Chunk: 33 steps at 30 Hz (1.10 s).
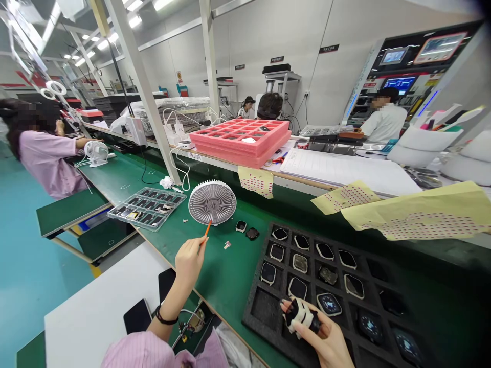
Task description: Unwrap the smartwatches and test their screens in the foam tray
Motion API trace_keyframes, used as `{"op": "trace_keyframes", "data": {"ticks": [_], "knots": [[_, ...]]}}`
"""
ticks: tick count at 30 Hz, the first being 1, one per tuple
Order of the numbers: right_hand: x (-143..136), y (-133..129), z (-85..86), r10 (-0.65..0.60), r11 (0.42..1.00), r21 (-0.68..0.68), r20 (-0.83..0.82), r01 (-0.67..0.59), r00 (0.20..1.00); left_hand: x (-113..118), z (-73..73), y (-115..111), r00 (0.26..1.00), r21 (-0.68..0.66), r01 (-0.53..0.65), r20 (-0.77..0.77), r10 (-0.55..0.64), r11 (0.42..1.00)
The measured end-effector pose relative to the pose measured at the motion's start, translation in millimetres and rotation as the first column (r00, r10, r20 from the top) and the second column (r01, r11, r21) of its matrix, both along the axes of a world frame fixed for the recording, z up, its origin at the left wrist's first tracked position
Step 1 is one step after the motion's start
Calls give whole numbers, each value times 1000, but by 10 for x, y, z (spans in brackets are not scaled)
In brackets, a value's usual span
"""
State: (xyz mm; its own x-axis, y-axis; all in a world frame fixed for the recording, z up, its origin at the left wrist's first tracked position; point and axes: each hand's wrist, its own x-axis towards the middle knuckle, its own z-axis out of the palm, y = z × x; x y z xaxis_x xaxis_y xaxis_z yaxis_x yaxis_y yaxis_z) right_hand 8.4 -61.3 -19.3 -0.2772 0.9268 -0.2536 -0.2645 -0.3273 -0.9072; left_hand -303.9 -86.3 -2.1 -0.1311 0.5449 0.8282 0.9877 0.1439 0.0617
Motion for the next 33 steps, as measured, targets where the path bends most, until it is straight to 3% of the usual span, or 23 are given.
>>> {"op": "trace_keyframes", "data": {"ticks": [12,33], "knots": [[15,19,-65,-2,1000,2,-13,2,1000,0,-40,9,998,52,33,-61,-29,998],[10,13,-35,3,1000,-17,-12,-3,1000,-13,-84,6,994,68,43,-99,-36,997]]}}
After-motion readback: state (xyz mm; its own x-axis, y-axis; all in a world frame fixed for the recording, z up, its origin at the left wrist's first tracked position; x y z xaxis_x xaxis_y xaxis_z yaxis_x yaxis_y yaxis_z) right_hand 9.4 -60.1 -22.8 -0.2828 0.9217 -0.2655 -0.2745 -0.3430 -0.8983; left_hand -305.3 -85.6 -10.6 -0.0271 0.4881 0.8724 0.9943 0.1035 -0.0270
